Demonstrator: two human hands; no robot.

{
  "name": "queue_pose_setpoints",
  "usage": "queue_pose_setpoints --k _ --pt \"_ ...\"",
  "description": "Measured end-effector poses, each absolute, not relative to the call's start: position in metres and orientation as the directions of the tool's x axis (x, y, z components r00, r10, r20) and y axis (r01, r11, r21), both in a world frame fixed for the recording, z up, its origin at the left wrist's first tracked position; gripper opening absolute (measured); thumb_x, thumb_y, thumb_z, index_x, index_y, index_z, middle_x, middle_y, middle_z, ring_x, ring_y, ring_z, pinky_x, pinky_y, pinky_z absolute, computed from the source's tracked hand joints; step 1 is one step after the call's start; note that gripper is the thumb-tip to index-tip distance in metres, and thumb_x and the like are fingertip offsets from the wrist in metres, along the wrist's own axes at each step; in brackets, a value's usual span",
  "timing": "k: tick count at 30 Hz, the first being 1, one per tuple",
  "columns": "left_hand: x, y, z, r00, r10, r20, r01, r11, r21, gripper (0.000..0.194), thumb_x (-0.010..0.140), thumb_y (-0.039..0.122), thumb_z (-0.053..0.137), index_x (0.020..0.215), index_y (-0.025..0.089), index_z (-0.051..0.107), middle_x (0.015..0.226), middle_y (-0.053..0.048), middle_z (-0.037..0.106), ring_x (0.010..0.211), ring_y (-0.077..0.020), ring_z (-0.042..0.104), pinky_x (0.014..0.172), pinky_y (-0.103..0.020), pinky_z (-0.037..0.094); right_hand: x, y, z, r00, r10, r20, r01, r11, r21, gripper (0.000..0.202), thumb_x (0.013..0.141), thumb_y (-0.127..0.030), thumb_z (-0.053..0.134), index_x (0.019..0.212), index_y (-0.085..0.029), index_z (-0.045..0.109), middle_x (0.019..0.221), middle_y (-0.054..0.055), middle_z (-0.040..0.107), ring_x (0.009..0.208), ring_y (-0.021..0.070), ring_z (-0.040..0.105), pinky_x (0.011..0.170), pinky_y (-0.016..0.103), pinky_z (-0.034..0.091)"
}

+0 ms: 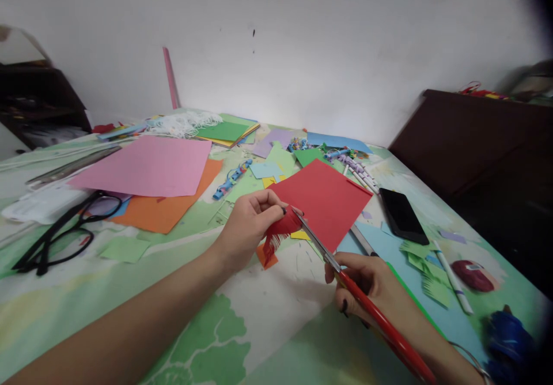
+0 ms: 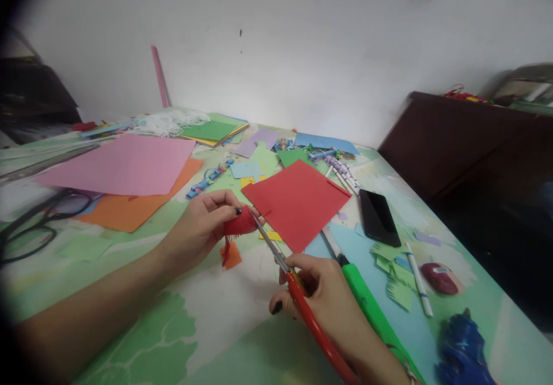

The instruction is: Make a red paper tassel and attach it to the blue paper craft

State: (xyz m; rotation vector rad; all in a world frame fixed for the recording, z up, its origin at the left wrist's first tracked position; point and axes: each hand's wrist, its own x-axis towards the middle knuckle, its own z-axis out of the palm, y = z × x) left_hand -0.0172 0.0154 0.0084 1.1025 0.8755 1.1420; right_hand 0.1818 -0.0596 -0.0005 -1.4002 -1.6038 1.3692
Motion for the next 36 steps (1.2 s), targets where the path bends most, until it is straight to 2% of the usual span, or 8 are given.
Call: queue_pose_setpoints --k 6,11,18,24,28,32,36 --pt "-0.0171 0.0153 0.0095 0.238 0.971 0.016 -0.268 0.050 0.962 0.009 0.067 0.019 0.062 0.063 0.017 0.054 0.063 -0.001 0.063 0.065 -0.0150 0.064 0.063 -0.027 0.049 0.1819 -0.0606 -0.0025 -0.258 0.946 -0.197 0.300 -0.115 -0.947 0.022 0.064 -0.030 0.069 0.075 -0.016 0.055 0.053 -0.004 0.051 0.049 0.0090 0.034 0.046 0.021 0.026" --pt "-0.0173 0.0155 0.0094 0.235 0.972 0.019 -0.249 0.041 0.968 0.009 0.067 0.018 0.061 0.063 0.017 0.054 0.064 -0.002 0.065 0.066 -0.0154 0.065 0.055 -0.022 0.044 0.1816 -0.0606 -0.0008 -0.252 0.946 -0.204 0.322 -0.117 -0.940 0.019 0.065 -0.027 0.068 0.074 -0.016 0.055 0.051 -0.005 0.048 0.049 0.0086 0.033 0.046 0.021 0.025" --pt "-0.0182 0.0148 0.0104 0.255 0.967 0.025 -0.255 0.042 0.966 0.009 0.068 0.017 0.060 0.063 0.017 0.053 0.067 -0.003 0.068 0.068 -0.0170 0.067 0.059 -0.024 0.047 0.1800 -0.0599 0.0025 -0.257 0.942 -0.214 0.338 -0.120 -0.933 0.012 0.064 -0.021 0.061 0.072 -0.016 0.053 0.052 -0.004 0.051 0.047 0.0077 0.033 0.044 0.020 0.024" --pt "-0.0190 0.0160 0.0095 0.258 0.966 0.021 -0.284 0.055 0.957 0.008 0.069 0.017 0.061 0.064 0.016 0.055 0.064 -0.001 0.065 0.068 -0.0161 0.066 0.066 -0.027 0.050 0.1817 -0.0625 0.0010 -0.279 0.936 -0.214 0.297 -0.128 -0.946 0.016 0.066 -0.024 0.066 0.074 -0.017 0.054 0.053 -0.005 0.050 0.049 0.0083 0.036 0.046 0.020 0.027" --pt "-0.0193 0.0155 0.0090 0.242 0.969 0.041 -0.317 0.039 0.948 0.009 0.069 0.016 0.062 0.063 0.016 0.055 0.061 0.000 0.062 0.063 -0.0143 0.064 0.061 -0.025 0.049 0.1840 -0.0631 -0.0007 -0.306 0.933 -0.187 0.268 -0.103 -0.958 0.018 0.068 -0.025 0.069 0.078 -0.018 0.055 0.053 -0.006 0.048 0.049 0.0086 0.039 0.047 0.020 0.030" --pt "-0.0189 0.0152 0.0097 0.252 0.967 0.034 -0.366 0.063 0.929 0.009 0.069 0.017 0.061 0.063 0.017 0.054 0.065 -0.001 0.064 0.066 -0.0164 0.066 0.063 -0.028 0.051 0.1852 -0.0621 -0.0013 -0.318 0.931 -0.180 0.270 -0.093 -0.958 0.019 0.070 -0.025 0.069 0.080 -0.018 0.055 0.053 -0.005 0.050 0.047 0.0086 0.041 0.047 0.020 0.033" --pt "-0.0184 0.0154 0.0102 0.234 0.972 0.018 -0.353 0.067 0.933 0.009 0.068 0.017 0.062 0.063 0.017 0.055 0.063 0.000 0.061 0.066 -0.0153 0.065 0.062 -0.026 0.050 0.1858 -0.0612 -0.0024 -0.331 0.930 -0.160 0.240 -0.081 -0.967 0.019 0.070 -0.026 0.069 0.081 -0.017 0.056 0.054 -0.005 0.051 0.047 0.0082 0.041 0.047 0.020 0.033"
